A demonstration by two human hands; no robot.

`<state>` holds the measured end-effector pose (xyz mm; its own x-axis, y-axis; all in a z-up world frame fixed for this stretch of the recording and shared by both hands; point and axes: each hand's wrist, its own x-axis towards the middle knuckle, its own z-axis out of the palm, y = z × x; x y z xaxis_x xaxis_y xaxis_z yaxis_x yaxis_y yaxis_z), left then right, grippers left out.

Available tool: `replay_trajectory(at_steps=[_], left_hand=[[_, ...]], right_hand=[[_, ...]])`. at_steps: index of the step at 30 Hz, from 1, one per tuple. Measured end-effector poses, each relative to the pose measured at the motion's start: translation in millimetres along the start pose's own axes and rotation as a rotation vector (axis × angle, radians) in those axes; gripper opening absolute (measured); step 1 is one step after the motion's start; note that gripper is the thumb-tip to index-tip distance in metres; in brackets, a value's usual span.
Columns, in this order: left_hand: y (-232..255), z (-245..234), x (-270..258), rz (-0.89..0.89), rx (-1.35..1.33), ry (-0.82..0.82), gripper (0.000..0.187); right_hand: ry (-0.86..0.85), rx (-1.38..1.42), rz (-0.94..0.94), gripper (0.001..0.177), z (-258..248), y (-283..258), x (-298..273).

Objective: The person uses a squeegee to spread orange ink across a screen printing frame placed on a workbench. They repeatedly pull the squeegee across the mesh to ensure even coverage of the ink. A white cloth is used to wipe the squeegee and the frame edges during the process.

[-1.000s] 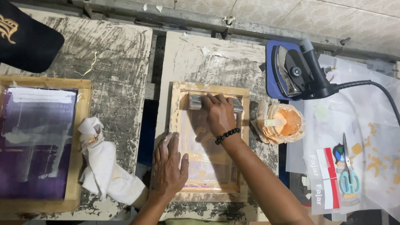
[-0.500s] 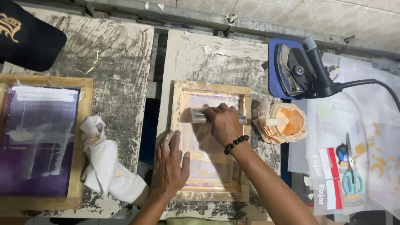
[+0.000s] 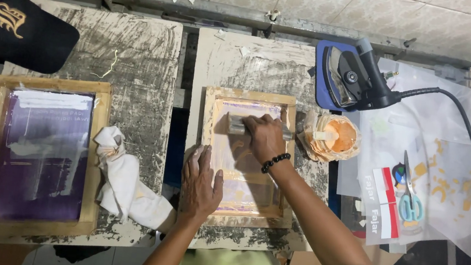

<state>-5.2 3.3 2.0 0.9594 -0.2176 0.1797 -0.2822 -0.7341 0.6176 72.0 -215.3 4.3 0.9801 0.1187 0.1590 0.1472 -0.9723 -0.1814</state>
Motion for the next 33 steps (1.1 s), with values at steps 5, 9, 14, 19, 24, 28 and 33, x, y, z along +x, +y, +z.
replay_trajectory(at_steps=[5,9,14,19,24,28,33], left_hand=[[-2,3,1,0.010,-0.013,0.047,0.059],[-4,7,1,0.029,0.024,0.045,0.060],[-2,5,-1,0.033,0.018,0.058,0.059],[-3,4,-2,0.017,-0.036,0.069,0.060],[-4,1,-2,0.027,-0.044,0.067,0.058],[-2,-1,-1,-0.006,-0.108,0.042,0.061],[-3,1,-1,0.003,-0.111,0.034,0.061]], right_hand=[[-0.078,0.036,-0.046,0.025,7,-8,-38],[-0.143,0.044,-0.007,0.022,2,19,-27],[-0.226,0.070,0.182,0.014,35,67,16],[-0.228,0.025,0.188,0.015,35,62,41],[-0.219,-0.047,0.189,0.018,54,55,41],[-0.137,-0.030,0.002,0.011,14,28,24],[-0.139,0.004,-0.140,0.015,-4,4,-1]])
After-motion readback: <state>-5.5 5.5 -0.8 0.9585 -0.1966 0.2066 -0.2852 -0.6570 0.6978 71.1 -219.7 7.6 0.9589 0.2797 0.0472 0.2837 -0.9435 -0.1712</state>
